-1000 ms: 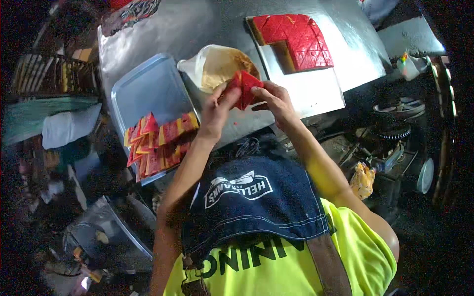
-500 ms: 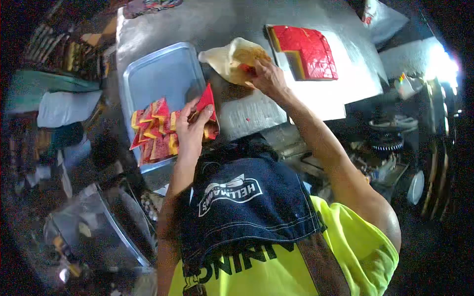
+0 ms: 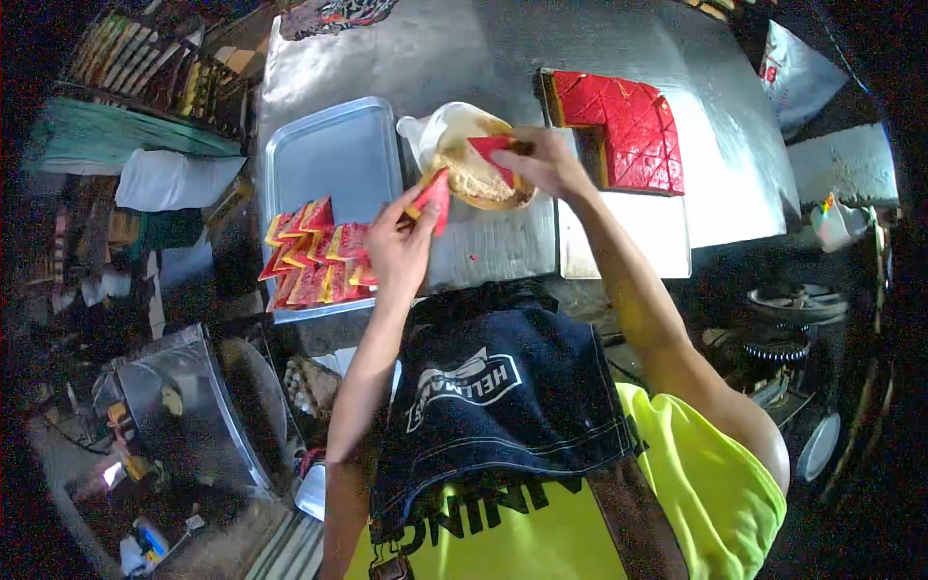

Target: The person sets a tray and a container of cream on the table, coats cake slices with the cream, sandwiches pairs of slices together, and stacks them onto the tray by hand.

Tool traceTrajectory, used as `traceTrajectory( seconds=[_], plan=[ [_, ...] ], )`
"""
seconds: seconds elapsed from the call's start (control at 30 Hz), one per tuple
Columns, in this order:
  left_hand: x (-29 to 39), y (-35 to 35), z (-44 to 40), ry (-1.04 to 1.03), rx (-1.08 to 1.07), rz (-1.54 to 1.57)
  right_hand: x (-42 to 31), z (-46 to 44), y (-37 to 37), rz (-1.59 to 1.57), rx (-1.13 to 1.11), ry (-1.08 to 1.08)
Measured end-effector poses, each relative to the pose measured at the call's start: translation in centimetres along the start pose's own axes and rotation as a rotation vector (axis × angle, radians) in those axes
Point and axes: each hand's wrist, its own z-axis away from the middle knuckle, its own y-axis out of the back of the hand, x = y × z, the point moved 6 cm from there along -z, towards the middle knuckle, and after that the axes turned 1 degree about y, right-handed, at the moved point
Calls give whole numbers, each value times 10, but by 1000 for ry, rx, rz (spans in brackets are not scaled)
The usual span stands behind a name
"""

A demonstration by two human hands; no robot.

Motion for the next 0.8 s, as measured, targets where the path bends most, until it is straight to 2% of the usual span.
traceTrajectory(
  seconds=[0.03,0.07,0.13,0.17,0.2,0.27,0.33,0.4,0.43,0.57,0.63,0.7,0.73,0.8],
  plan=[
    [5,-14,-7,-124,1,-24,9,9,9,-373,25,28],
    [1,-27,-19,-121,2,-33,19,18,18,-745,53,52],
    [10,-55,-38,-378,6,-430,45,34,29,-775,52,-28],
    [23,-68,-44,-229,-31,-437,54,42,31,-794,55,-110],
    [22,-77,-51,-229,-39,-444,58,49,33,-802,59,-115],
    [12,-103,-69,-219,-149,-690,67,67,39,-824,129,-241],
    [-10,-116,-83,-156,-210,-768,74,82,42,-857,90,-275],
    [-22,-124,-89,-128,-302,-1003,84,95,43,-1005,122,-293],
    [-23,-125,-90,-121,-299,-1010,89,97,40,-1104,144,-278],
    [-22,-117,-89,-206,-272,-784,96,98,25,-1281,168,-422],
    [-21,-100,-85,-235,-208,-737,90,93,19,-1302,132,-378],
    [-11,-72,-75,-365,-56,-320,77,89,14,-1294,115,-361],
    [-5,-56,-70,-362,-49,-319,74,86,6,-1291,108,-360],
    [-5,-11,-65,-97,-113,122,62,78,-6,-1309,79,-294]
  ],
)
